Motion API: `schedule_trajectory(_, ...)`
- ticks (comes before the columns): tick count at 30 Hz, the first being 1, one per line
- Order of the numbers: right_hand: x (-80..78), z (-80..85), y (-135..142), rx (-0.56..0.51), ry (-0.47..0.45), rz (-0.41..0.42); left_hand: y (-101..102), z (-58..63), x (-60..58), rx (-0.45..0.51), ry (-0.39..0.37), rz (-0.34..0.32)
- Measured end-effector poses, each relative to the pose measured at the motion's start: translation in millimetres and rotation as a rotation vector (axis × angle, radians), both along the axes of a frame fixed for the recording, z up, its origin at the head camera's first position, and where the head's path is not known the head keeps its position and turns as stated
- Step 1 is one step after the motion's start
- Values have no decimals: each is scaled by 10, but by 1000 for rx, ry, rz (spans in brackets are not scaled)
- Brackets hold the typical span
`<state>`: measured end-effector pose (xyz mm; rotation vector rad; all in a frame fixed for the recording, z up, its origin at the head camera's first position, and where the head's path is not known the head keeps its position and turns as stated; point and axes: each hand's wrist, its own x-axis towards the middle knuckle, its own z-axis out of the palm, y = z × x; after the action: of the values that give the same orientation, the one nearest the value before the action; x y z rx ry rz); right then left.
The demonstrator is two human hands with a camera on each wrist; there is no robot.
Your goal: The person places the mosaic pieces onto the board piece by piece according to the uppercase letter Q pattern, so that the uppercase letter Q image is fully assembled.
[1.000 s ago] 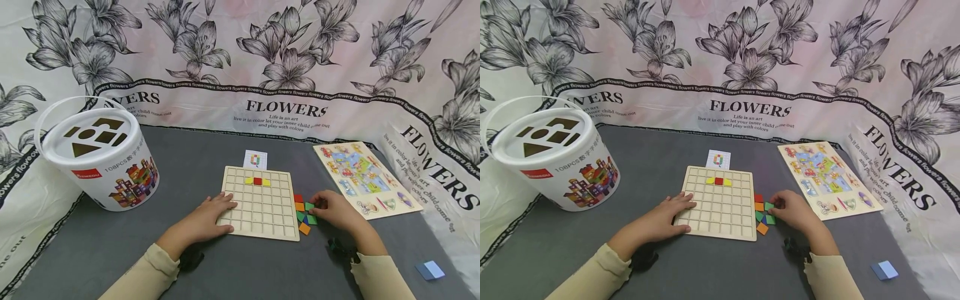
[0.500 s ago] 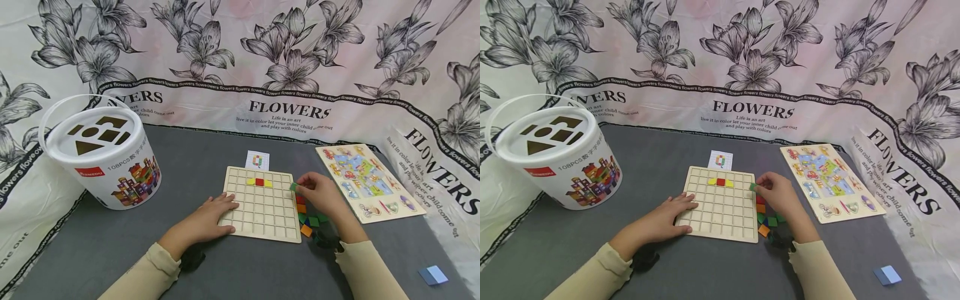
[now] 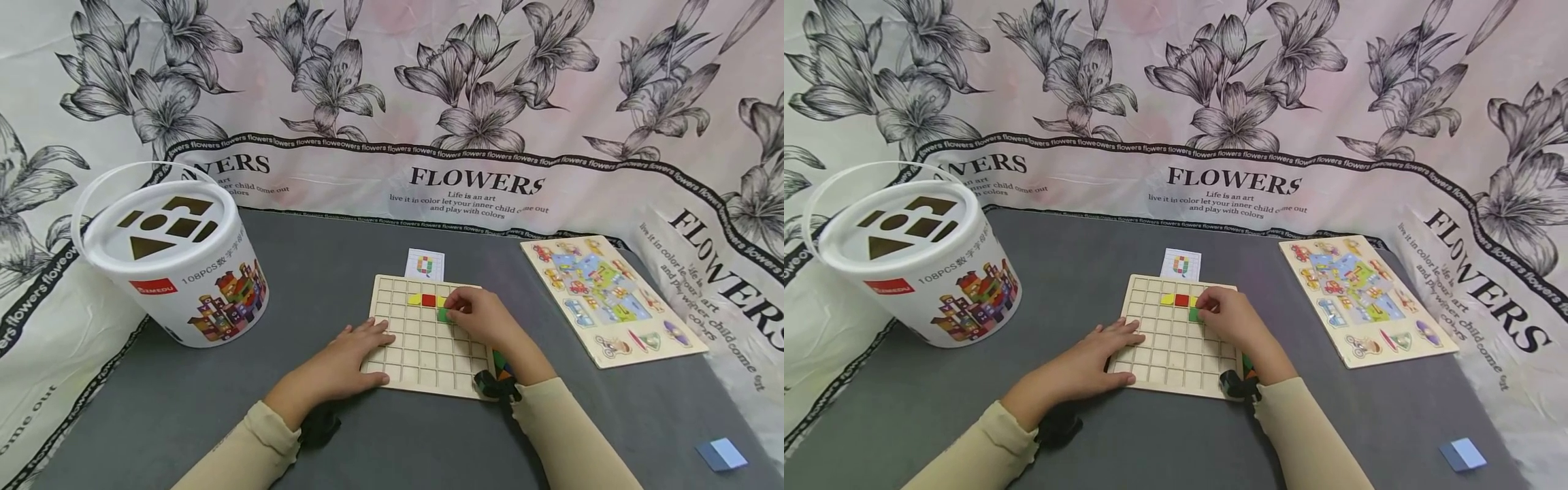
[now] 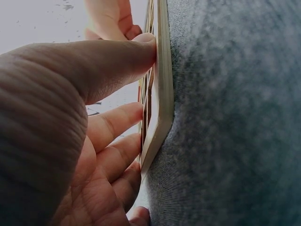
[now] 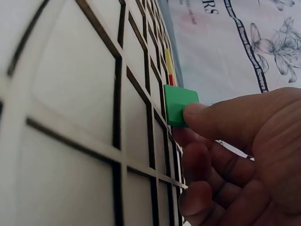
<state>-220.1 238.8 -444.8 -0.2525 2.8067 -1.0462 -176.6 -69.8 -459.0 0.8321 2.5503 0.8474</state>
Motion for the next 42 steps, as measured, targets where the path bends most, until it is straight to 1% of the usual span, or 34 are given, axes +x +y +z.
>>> schedule_trajectory(8, 5, -15, -52, 30, 23, -2, -10, 10, -6, -5, 2, 4)
schedule_trajectory(13, 26, -4, -8, 32, 19, -10, 0, 11, 1, -5, 0, -2)
schedule_trajectory(17, 68, 81, 185, 38, 25, -64, 20, 5, 7, -4, -5, -7)
schedule_trajectory(19, 109, 117, 345, 42, 30, -94, 23, 7, 10, -5, -5, -4)
schedule_trajectory(22, 221, 119, 630, 51, 17, -103, 20, 15, 17, -5, 1, -1)
schedule_trajectory(25, 396, 89, 913, 39, -23, -71, 13, 21, 22, -12, 4, 4)
schedule_trajectory(27, 525, 65, 1079, 4, -54, -36, 9, 21, 23, -20, 5, 7)
schedule_trajectory(31, 703, 21, 1306, -70, -104, 41, -10, 43, 29, -16, 5, 9)
schedule_trajectory(35, 768, 3, 1368, -87, -117, 93, -13, 49, 29, -7, -1, 12)
schedule_trajectory(39, 784, 3, 1319, -54, -72, 136, -3, 40, 25, -9, -2, 8)
schedule_trajectory(42, 790, 2, 1261, -3, -24, 141, 7, 46, 27, -12, 4, 5)
